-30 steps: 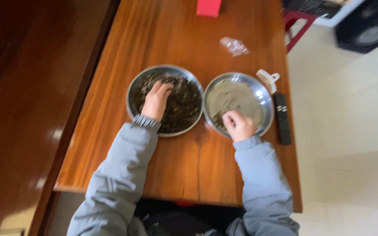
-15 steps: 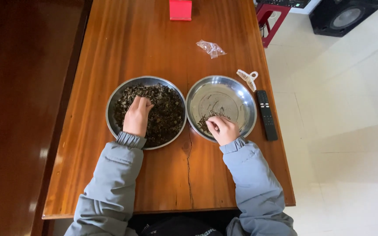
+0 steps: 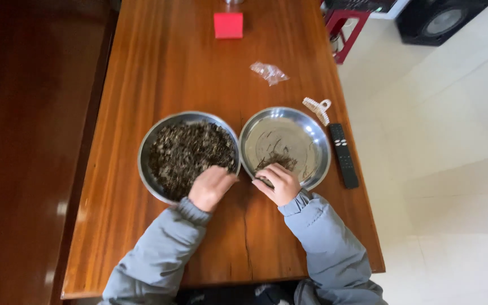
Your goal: Sorting dried tea leaves by hand, picking out stems and placing them into a separate bowl
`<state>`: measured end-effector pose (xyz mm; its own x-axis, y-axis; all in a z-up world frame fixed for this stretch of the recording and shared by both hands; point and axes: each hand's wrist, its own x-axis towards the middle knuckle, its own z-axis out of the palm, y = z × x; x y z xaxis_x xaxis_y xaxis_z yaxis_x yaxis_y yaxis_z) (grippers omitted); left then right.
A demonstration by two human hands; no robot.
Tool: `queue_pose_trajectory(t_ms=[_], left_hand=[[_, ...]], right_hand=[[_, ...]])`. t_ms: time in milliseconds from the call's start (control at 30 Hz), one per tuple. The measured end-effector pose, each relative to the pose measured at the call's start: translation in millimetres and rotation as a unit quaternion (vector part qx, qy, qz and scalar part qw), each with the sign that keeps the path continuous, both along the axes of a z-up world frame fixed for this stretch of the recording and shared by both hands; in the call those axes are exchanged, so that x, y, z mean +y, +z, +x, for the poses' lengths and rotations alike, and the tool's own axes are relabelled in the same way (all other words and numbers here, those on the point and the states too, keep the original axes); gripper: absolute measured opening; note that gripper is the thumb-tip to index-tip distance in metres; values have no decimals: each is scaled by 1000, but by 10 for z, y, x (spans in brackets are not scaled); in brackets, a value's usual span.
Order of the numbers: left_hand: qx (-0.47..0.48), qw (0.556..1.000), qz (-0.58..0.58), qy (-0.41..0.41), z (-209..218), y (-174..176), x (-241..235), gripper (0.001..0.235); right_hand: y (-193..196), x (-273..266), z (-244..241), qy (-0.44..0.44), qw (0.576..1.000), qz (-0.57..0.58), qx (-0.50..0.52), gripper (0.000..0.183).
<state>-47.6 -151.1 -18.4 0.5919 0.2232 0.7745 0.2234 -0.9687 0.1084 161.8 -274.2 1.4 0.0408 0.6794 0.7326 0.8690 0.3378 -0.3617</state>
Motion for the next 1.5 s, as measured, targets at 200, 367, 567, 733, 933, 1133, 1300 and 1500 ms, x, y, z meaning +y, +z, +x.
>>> queue_pose_trajectory(t_ms=[200, 367, 567, 733, 933, 1133, 1300, 1500], left_hand=[[-62, 996, 46, -44, 102, 224, -267, 27], [-79, 995, 52, -42, 147, 95, -286, 26], [-62, 996, 44, -53, 147, 61, -323, 26], [3, 996, -19, -85, 143, -107, -223, 14], [76, 986, -29, 145, -218, -16, 418, 7], [258, 933, -110, 227, -217, 20, 596, 15], [290, 923, -94, 235, -176, -44, 639, 10], [297, 922, -97, 228, -196, -94, 639, 15]], right_hand=[[75, -6, -320, 39, 999, -10, -9, 13], [-5, -13, -355, 49, 998, -29, -14, 13], [58, -41, -383, 58, 996, -56, 30, 29], [-209, -63, -136, 31, 997, -67, 32, 17], [-343, -108, 514, -99, 994, -32, -32, 9], [-277, -88, 444, -115, 993, -26, -29, 9], [-276, -41, 298, -86, 996, -18, -24, 5], [-126, -45, 194, -64, 997, -18, -31, 7]])
